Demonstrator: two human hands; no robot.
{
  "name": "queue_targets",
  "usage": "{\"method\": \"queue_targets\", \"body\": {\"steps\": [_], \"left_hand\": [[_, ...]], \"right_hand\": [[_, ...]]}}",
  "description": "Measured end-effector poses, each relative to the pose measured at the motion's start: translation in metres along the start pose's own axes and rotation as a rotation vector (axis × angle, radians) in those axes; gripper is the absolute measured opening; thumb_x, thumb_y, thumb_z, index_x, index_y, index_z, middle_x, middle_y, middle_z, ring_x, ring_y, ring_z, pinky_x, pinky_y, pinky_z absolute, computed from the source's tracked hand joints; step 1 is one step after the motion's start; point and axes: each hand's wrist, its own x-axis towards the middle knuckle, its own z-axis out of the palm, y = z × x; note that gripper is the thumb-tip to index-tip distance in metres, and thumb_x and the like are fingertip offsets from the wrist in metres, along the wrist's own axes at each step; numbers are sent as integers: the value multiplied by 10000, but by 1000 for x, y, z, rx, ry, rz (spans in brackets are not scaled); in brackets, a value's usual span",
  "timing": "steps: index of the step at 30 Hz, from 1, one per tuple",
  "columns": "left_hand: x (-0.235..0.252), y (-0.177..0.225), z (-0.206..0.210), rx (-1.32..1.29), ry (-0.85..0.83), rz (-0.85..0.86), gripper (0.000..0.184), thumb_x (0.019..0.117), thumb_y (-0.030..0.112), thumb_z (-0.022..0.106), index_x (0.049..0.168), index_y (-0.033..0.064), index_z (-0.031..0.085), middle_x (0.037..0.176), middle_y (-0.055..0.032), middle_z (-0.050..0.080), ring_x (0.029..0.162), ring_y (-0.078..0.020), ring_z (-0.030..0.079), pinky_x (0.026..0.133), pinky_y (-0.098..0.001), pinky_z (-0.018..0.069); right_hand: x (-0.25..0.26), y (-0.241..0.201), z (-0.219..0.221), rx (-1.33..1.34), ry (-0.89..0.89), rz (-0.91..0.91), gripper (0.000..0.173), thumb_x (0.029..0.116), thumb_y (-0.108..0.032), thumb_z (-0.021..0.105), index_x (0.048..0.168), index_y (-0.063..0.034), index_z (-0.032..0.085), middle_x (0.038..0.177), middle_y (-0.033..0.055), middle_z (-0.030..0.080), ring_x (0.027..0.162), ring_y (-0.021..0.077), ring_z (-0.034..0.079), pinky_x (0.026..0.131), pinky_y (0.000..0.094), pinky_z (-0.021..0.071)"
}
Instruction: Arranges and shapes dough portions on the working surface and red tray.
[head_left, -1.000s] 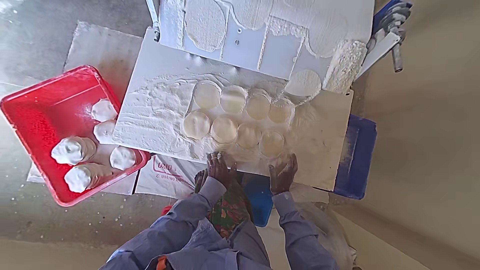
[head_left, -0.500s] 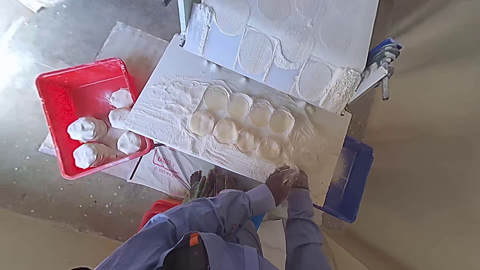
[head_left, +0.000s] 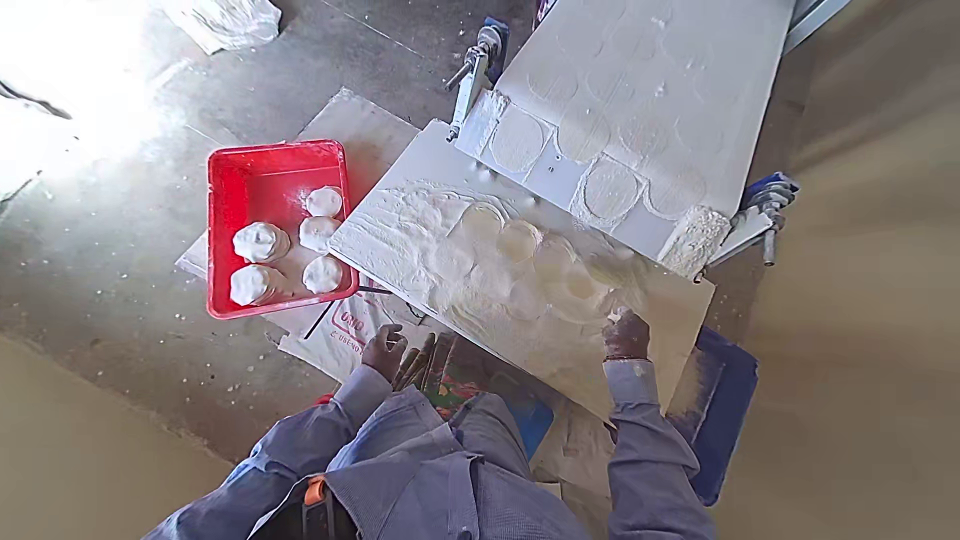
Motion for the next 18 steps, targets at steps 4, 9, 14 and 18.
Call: {"method": "queue_targets", "body": {"steps": [4, 9, 14, 18], "left_hand": [[1, 4, -5, -31, -131, -1, 443, 1037, 60, 532, 1456, -52, 442, 1303, -268, 607, 1040, -323, 689, 919, -453, 557], [1, 17, -30, -6, -214, 191, 492, 1025, 50, 559, 1483, -46, 406, 1256, -257, 620, 978, -280, 694, 878, -414, 568], [5, -27, -57, 30, -149, 118, 533, 1003, 37, 583, 1486, -62, 380, 1214, -271, 643, 933, -304, 708, 850, -450, 577], [11, -66, -67, 112, -144, 19, 564, 1002, 8, 556, 1517, -39, 330, 1196, -275, 648, 916, -320, 712, 839, -465, 576]], "right_hand": [[-16, -53, 0, 356, 41, -273, 287, 939, -45, 701, 1212, 37, 674, 1129, 247, 706, 1011, 357, 700, 914, 532, 556], [-3, -50, 4, 376, 237, -70, 412, 971, -69, 642, 1375, 1, 599, 1299, 246, 654, 1176, 382, 652, 1006, 550, 510], [3, 2, 68, 156, 11, 376, 510, 1009, -384, 655, 1255, 62, 655, 1339, 275, 627, 1300, 407, 577, 1095, 571, 441], [15, 9, 96, 228, 32, 449, 531, 914, -441, 762, 1208, -2, 709, 1263, 237, 676, 1230, 387, 624, 1038, 584, 480]]}}
